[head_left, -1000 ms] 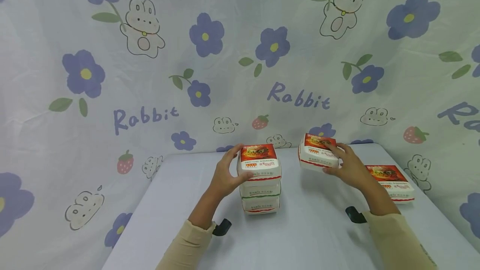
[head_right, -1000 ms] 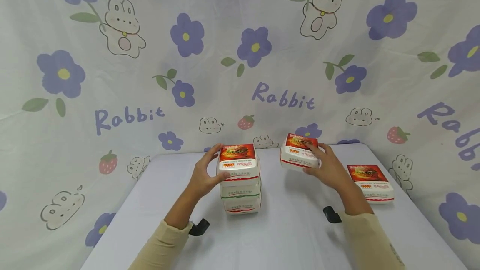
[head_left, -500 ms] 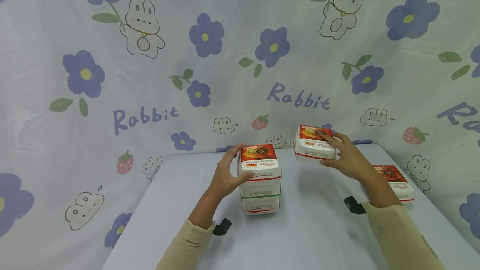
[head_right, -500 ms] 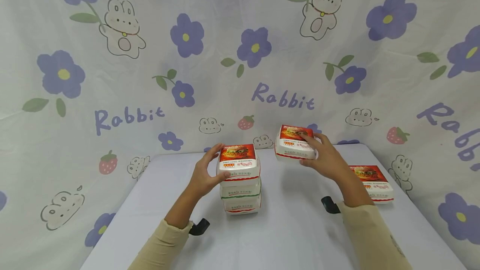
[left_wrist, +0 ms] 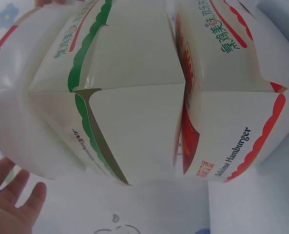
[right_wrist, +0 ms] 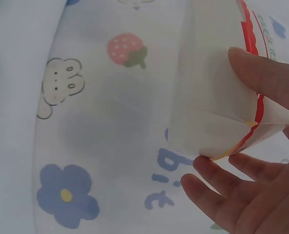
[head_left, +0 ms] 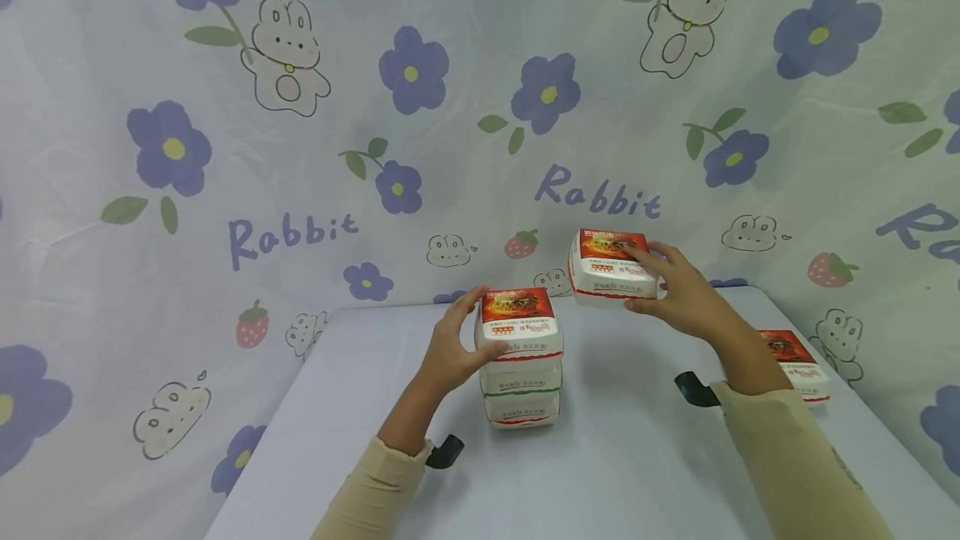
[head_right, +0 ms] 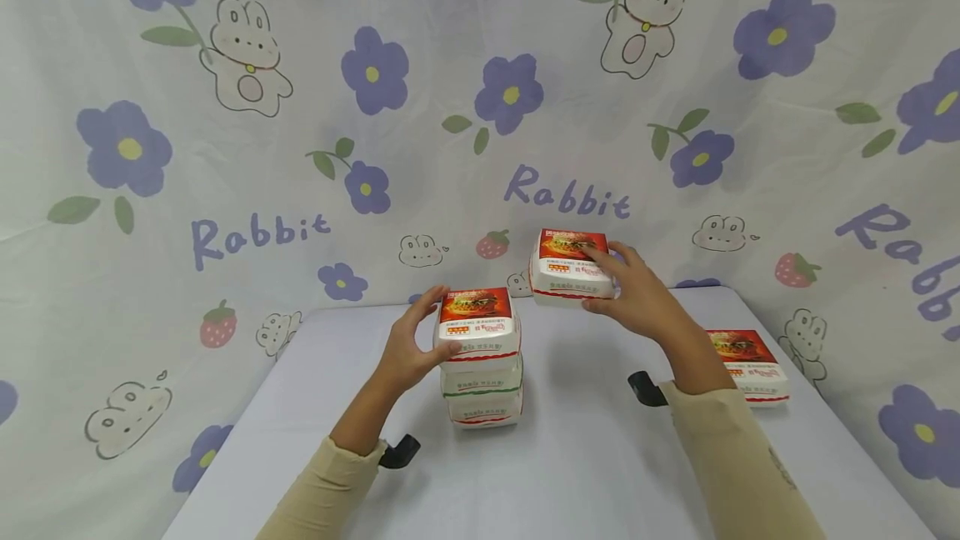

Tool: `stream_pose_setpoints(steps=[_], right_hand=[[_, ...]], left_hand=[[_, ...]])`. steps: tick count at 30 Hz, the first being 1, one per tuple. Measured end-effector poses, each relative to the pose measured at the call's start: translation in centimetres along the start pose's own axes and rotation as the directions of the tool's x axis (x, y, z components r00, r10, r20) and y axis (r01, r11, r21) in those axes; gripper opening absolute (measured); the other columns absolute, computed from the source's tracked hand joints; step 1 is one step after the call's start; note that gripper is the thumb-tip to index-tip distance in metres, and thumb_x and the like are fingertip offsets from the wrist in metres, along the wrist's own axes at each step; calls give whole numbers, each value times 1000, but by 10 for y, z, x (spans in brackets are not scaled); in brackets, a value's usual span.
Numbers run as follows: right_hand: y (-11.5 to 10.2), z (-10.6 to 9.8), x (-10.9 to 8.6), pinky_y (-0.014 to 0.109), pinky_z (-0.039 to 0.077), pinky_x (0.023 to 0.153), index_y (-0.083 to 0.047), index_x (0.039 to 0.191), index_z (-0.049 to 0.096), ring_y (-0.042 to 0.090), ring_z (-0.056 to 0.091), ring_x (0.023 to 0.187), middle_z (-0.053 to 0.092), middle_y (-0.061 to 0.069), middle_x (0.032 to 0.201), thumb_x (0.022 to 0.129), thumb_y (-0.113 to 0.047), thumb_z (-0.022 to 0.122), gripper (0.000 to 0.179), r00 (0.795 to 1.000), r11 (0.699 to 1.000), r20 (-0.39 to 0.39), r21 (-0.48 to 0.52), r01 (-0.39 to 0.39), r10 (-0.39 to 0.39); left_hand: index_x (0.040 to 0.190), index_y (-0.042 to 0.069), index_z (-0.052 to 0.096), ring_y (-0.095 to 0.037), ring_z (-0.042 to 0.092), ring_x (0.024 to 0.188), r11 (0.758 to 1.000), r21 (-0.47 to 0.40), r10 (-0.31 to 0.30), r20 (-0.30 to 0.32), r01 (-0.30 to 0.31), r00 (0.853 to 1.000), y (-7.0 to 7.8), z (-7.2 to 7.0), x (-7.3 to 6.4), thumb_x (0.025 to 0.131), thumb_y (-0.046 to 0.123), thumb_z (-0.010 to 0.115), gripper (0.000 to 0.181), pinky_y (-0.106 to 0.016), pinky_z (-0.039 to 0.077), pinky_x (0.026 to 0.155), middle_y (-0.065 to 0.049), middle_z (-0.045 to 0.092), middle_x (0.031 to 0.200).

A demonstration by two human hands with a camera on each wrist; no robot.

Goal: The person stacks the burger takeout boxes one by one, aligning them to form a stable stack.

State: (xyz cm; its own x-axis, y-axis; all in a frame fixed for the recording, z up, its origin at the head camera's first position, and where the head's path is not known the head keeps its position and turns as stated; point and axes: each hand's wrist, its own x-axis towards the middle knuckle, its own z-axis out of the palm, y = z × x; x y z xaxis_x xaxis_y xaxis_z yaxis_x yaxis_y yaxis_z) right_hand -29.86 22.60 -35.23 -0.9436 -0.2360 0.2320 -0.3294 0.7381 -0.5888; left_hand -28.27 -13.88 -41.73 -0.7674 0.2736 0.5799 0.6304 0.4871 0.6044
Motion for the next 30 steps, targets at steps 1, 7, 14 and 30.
stream_pose_setpoints(steps=[1,7,14,30], right_hand=[[-2,-1,1,62,49,86,-31,155,25,53,41,124,10,17,159,82,-28,80,92,1000,1000,-1,0,4,-4],[-14,-5,4,62,48,88,-33,155,26,51,37,127,10,13,160,81,-28,81,92,1000,1000,3,17,17,-17],[-25,-6,5,61,48,88,-34,154,30,49,38,127,12,10,160,80,-27,81,90,999,998,21,49,31,-32],[-51,3,6,66,42,92,-33,153,31,47,29,134,14,9,160,81,-30,81,88,993,994,41,7,111,-111]], left_hand=[[150,24,36,-27,44,132,1000,1,-3,0,3,1000,0,0,0,80,51,75,85,-55,39,103,4,43,148],[150,19,38,-28,44,131,1000,-4,-2,-4,2,1000,2,0,2,79,51,76,87,-55,39,103,4,43,148],[150,28,37,-26,44,131,1000,-5,-22,5,22,1000,4,0,2,78,53,75,85,-57,41,101,6,42,148],[151,25,36,-22,40,134,1000,-13,-22,11,23,1000,6,0,5,78,52,76,88,-58,37,103,4,39,151]])
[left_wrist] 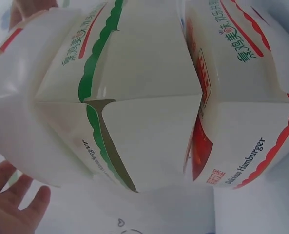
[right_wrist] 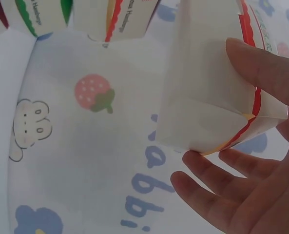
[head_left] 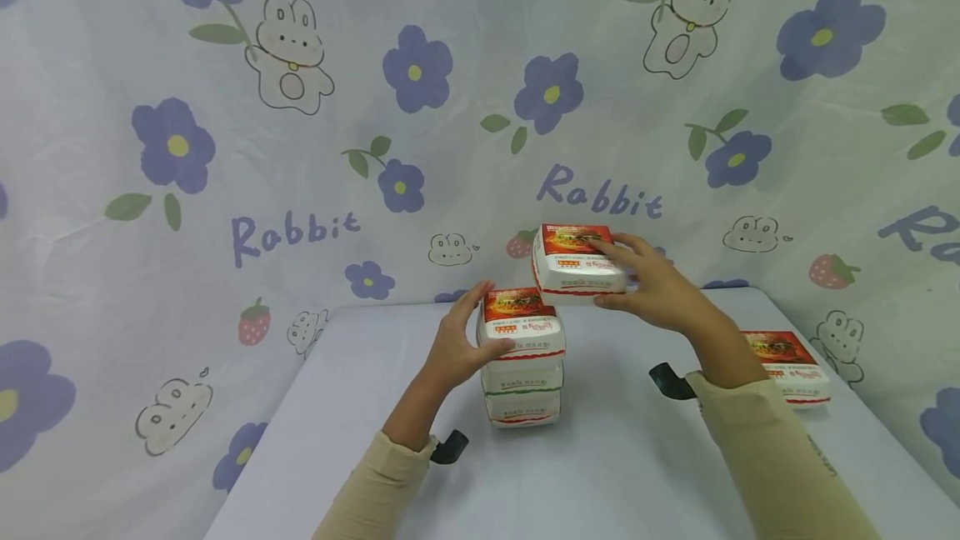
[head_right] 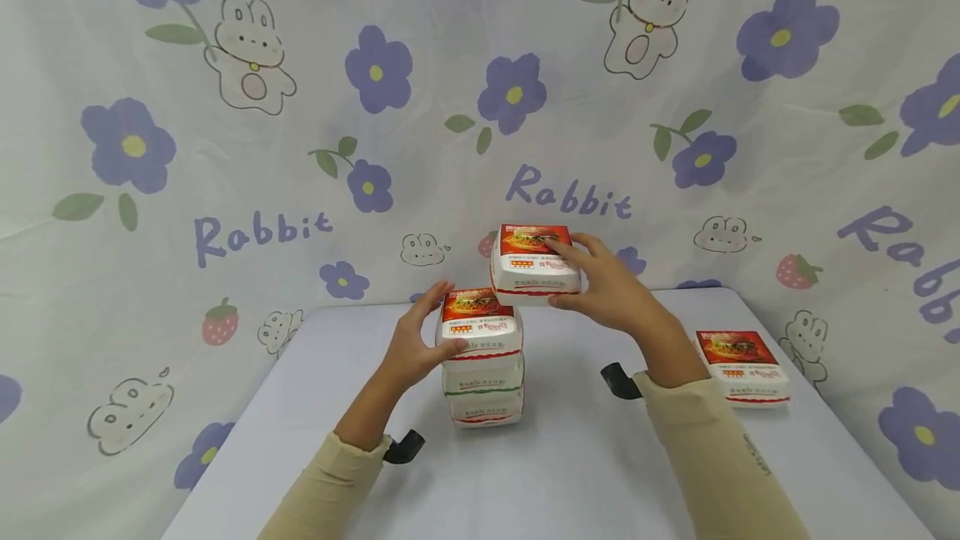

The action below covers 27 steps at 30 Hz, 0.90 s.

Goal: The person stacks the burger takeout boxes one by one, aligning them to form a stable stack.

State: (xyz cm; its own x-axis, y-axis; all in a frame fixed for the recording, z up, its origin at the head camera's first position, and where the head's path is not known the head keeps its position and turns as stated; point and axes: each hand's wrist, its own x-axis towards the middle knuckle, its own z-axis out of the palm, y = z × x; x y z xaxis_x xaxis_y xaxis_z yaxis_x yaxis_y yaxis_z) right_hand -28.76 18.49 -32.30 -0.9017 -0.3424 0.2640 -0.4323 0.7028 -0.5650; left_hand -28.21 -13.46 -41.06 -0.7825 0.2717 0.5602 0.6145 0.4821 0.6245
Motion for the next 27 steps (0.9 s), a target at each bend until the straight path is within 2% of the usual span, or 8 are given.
stream_pose_setpoints(steps=[8,15,20,27], right_hand=[[-10,8,1,58,47,93,-33,153,32,44,32,134,15,8,160,80,-31,81,87,999,998,2,52,36,-37],[-25,15,2,57,50,89,-33,152,34,43,37,132,19,8,159,80,-27,82,87,997,994,-13,71,77,-76],[-32,19,4,57,51,86,-35,152,34,44,41,128,18,7,159,80,-27,82,87,996,994,-6,73,85,-84],[-39,23,6,58,48,92,-36,151,35,41,35,134,19,5,158,80,-28,82,86,993,990,0,81,115,-115]], left_hand=[[152,23,33,-21,36,138,1000,-4,-17,-4,17,1000,3,1,1,78,50,76,90,-58,33,106,3,40,151],[153,17,31,-20,34,139,1000,3,-26,-24,26,999,4,1,1,79,51,75,93,-57,31,108,5,41,150],[154,19,30,-19,35,139,999,13,-28,-45,29,999,4,2,2,79,53,74,93,-56,32,107,6,40,150],[154,19,28,-22,37,137,999,5,-45,-61,45,997,6,1,3,80,54,74,94,-58,34,105,5,42,149]])
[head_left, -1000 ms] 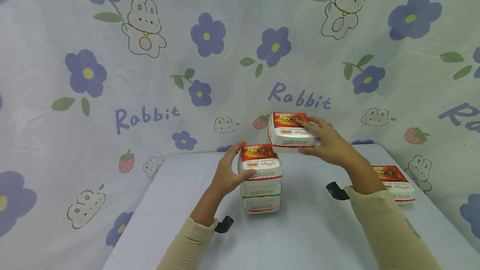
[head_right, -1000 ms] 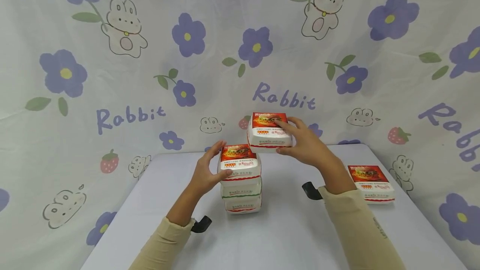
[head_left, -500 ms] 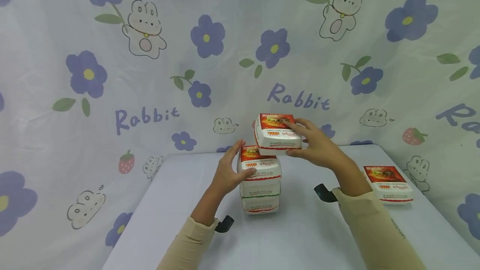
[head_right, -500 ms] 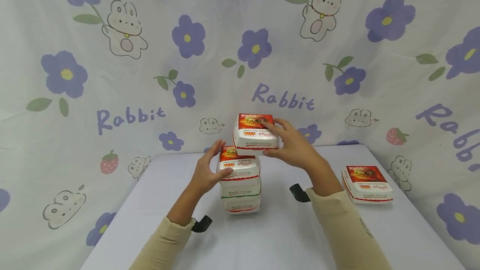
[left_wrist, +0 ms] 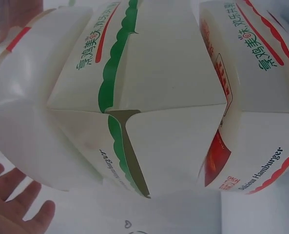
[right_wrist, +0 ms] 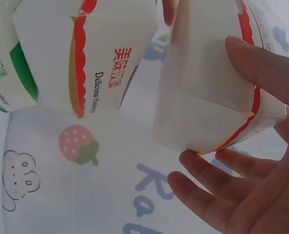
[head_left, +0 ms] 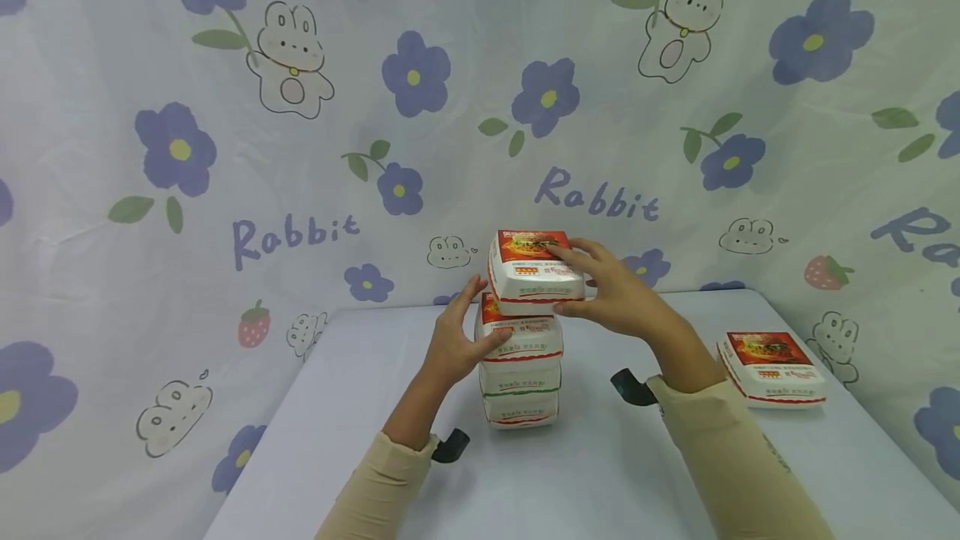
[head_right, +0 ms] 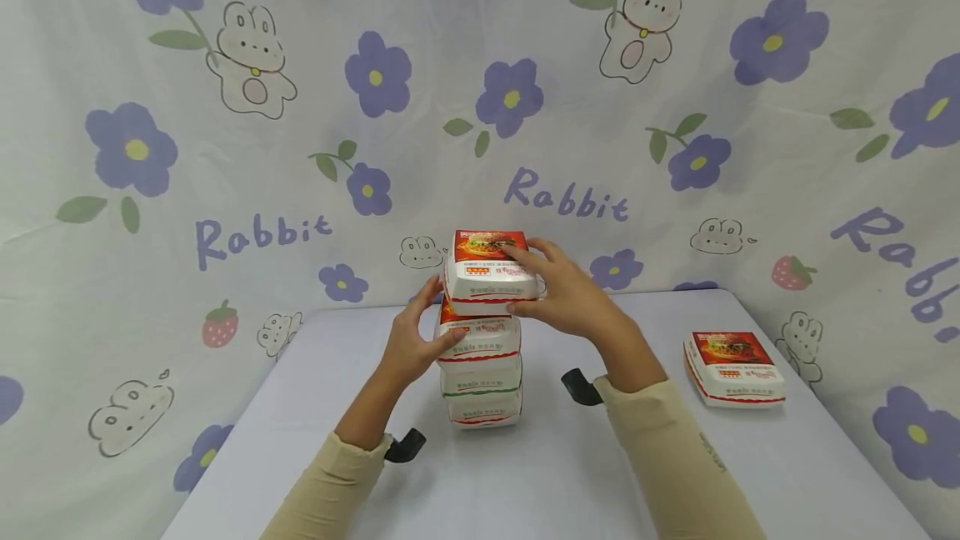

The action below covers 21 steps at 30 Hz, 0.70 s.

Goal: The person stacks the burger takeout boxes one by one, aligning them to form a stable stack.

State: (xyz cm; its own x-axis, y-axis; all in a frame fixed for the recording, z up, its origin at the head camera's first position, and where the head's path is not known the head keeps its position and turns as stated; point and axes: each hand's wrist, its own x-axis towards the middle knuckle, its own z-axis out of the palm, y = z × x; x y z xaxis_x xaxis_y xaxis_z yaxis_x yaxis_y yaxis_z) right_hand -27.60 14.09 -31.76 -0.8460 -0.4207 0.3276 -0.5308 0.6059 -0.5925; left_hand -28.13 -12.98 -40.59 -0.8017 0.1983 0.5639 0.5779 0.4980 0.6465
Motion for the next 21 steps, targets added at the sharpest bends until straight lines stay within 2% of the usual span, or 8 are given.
stream_pose_setpoints(steps=[3,10,21], right_hand=[[-2,2,1,59,48,91,-36,151,35,41,36,133,20,5,158,79,-30,82,86,1000,1000,2,-11,13,-13],[-7,5,1,60,48,90,-35,150,37,40,39,131,21,2,158,79,-32,82,85,1000,1000,8,-23,13,-13],[-12,7,1,64,42,94,-38,150,35,40,29,138,20,2,159,80,-32,82,85,1000,999,31,-33,4,-3]], left_hand=[[155,21,28,-22,37,137,1000,0,2,-2,-2,1000,0,0,1,80,53,74,93,-60,35,104,4,42,149],[155,33,22,-22,38,136,999,-11,38,-8,-38,999,-1,-1,3,81,53,73,91,-60,36,103,5,41,149],[154,34,22,-16,43,132,998,-16,65,-21,-66,998,0,-3,4,83,53,71,89,-54,39,104,8,47,143]])
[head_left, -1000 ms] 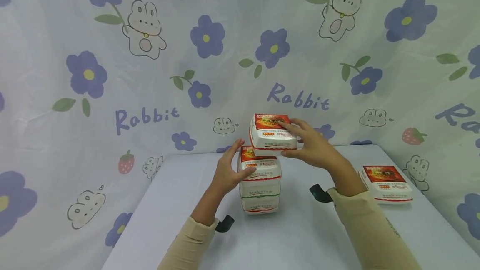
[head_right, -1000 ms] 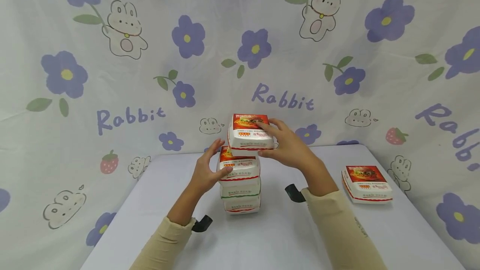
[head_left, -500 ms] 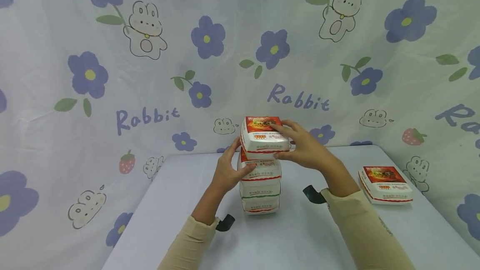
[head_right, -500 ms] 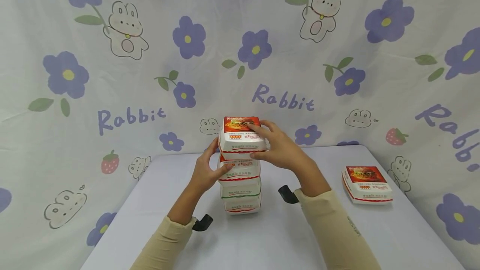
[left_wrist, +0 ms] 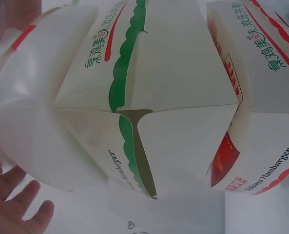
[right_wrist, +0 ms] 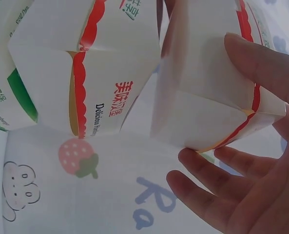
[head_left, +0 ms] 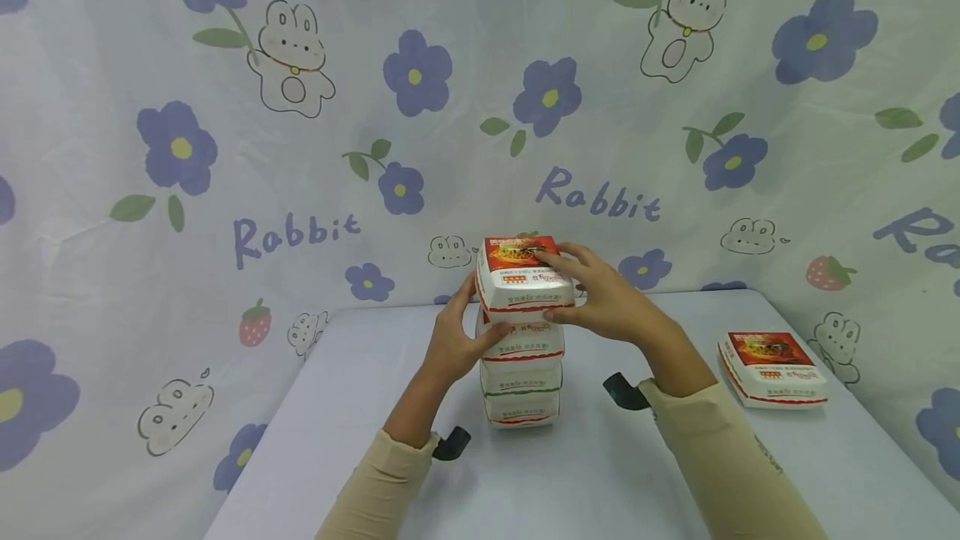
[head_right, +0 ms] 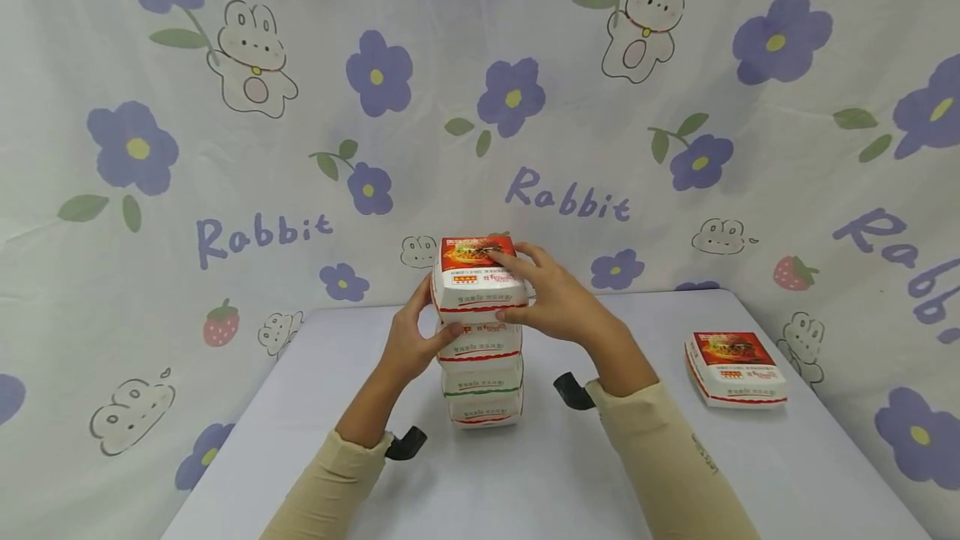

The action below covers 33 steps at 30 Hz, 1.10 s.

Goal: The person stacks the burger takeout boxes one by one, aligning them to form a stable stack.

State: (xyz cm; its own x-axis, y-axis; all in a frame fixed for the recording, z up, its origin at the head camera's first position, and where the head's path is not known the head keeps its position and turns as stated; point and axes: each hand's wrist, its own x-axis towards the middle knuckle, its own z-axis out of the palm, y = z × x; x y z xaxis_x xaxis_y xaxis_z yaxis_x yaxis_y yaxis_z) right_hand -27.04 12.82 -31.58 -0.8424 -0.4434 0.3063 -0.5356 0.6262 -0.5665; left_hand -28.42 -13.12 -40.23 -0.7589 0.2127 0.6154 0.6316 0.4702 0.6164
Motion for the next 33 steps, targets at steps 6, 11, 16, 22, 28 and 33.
stream_pose_setpoints(steps=[6,11,16,22,28,33], right_hand=[[-1,1,-1,64,40,98,-33,153,31,37,29,139,23,2,158,79,-33,82,90,1000,1000,-20,-12,1,-2],[-1,4,-2,60,43,97,-30,157,15,33,41,133,31,6,154,76,-33,85,107,999,999,-49,45,-9,12],[1,9,-4,53,50,92,-30,157,8,29,47,127,30,2,155,75,-34,85,112,997,995,-77,96,-1,9],[6,18,-6,48,54,87,-33,157,9,29,51,121,34,5,152,77,-38,83,110,995,995,-104,95,12,-2],[6,25,-8,52,52,88,-35,156,9,30,51,122,35,7,150,76,-43,82,108,992,998,-124,69,14,-5],[6,27,-7,54,52,87,-34,157,9,32,52,120,34,9,151,76,-45,82,109,993,998,-121,62,4,3]], left_hand=[[155,30,24,-19,45,131,1000,6,11,-4,-11,1000,1,-1,0,84,52,70,88,-55,39,103,4,49,142],[154,28,26,-20,45,130,1000,-3,10,-4,-10,1000,0,0,-1,85,53,70,86,-55,39,103,3,49,142],[155,27,26,-20,42,134,1000,-16,7,-4,-7,1000,1,-1,-2,85,53,69,86,-56,37,105,3,46,146],[154,27,27,-19,42,133,1000,-11,14,-1,-14,1000,-1,-2,-4,85,55,68,86,-56,36,105,3,47,144],[154,30,27,-18,41,134,1000,-20,14,2,-14,1000,-5,-3,-6,84,57,67,85,-57,35,105,5,46,144],[154,30,27,-19,39,136,999,-34,14,-3,-14,1000,-8,-4,-8,85,54,68,84,-59,33,105,5,45,146]])
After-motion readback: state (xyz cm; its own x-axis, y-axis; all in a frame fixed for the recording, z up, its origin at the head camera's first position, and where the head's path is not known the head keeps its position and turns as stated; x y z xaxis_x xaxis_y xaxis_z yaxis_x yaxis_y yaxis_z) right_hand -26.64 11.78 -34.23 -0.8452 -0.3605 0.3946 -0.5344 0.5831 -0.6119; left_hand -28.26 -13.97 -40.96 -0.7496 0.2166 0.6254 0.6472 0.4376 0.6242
